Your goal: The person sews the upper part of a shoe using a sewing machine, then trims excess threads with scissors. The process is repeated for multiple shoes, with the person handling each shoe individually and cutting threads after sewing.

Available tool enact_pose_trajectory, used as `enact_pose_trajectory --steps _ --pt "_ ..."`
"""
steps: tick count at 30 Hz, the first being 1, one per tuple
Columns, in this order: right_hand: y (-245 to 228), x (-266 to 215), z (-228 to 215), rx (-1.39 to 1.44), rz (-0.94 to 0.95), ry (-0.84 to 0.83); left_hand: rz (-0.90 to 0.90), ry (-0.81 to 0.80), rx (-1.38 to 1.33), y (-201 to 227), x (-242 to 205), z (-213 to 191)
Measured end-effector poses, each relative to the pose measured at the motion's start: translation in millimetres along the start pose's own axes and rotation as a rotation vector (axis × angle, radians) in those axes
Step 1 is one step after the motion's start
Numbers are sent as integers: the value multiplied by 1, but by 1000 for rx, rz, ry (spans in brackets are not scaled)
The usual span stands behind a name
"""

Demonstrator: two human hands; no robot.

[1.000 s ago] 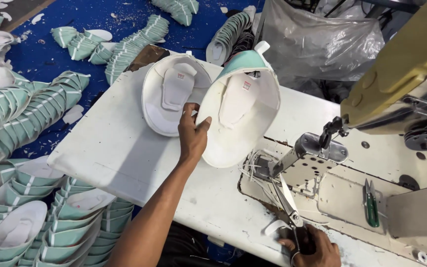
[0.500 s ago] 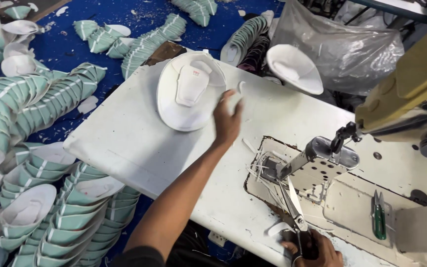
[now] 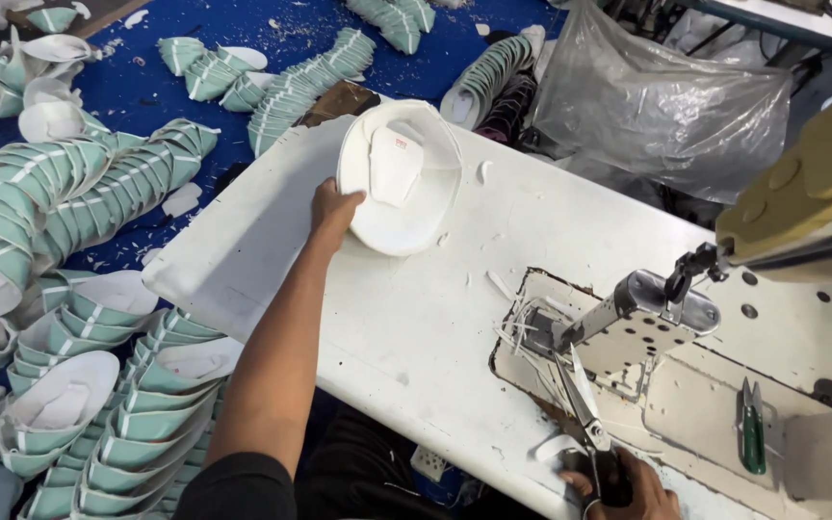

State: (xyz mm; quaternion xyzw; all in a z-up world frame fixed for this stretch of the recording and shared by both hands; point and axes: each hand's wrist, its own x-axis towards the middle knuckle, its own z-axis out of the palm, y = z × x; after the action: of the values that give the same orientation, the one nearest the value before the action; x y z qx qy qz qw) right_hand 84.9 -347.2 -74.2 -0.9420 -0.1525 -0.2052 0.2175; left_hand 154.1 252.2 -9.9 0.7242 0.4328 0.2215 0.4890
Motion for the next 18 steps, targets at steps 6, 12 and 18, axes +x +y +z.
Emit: enact_pose_trajectory --steps 6,12,18 --pt "-20 0 -17 44 -35 -19 67 -209 -835 1 -125 -21" --pt "-35 -4 -31 -30 -19 -16 -48 -371 -988 -20 -231 -25" --pt "-82 8 -70 -23 -76 -27 -64 -531 -1121 -31 -248 -17"
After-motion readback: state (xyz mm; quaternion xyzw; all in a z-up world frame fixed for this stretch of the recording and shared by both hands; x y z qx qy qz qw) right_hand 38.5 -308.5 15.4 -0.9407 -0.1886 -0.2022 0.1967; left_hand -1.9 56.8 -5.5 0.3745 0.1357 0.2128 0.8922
